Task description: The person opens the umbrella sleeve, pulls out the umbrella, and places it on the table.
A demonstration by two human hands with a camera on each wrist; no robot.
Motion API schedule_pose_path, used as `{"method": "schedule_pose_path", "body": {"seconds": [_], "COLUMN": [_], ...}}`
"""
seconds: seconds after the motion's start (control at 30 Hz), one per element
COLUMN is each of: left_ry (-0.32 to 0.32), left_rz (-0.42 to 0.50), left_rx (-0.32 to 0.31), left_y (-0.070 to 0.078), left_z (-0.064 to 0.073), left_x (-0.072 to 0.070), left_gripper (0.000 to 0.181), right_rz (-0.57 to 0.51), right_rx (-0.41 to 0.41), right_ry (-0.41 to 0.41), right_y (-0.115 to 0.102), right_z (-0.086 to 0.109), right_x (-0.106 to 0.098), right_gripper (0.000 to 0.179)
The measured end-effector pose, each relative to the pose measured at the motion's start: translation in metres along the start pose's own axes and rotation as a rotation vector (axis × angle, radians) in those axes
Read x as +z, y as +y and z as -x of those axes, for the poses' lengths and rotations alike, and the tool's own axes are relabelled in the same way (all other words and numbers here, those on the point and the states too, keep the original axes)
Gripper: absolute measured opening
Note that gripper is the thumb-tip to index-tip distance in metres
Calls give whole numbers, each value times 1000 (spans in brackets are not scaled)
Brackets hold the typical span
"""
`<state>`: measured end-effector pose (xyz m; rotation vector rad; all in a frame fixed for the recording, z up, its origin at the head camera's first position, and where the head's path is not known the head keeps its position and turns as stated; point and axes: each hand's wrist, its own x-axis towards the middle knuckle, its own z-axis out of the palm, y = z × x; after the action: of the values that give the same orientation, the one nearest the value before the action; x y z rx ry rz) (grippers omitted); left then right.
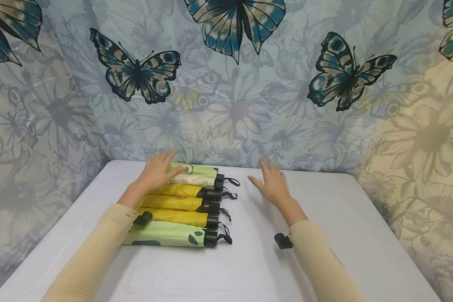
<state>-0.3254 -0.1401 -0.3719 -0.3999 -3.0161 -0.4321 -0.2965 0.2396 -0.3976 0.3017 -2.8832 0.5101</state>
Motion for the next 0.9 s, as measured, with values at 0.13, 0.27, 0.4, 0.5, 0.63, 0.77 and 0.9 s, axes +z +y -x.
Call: {"method": "schedule_pose_path", "body": {"seconds": [0.13,0.27,0.4,0.5,0.63,0.77,0.9], "left_ry": [-25,-40,-57,-77,-110,-126,-142], "left_rz": [25,68,118,152,193,253,312], "left_rx": [19,46,70,87,112,147,194], "left_y": [0,-1,-3,-4,-5,-7,-10], "left_z": [12,25,39,51,64,74,82], "left_x": [-2,-3,-2,-2,-1,1,4], "left_gripper": [81,79,78,78,82,81,77], "right_rz": [-95,-199,-307,-373,-434,-464,-500], "right_rx": [7,8,-13,-37,-70,-111,-149], "right_ry": [-80,-152,-180,-185,-190,-197,-204], "right_y": [-6,-12,-18,-22,-30,-36,-39], "right_z": [9,20,30,39,51,60,69], "right_x": [5,11,19,24,31,35,36], "right_gripper": [85,83,80,77,75,73,69]}}
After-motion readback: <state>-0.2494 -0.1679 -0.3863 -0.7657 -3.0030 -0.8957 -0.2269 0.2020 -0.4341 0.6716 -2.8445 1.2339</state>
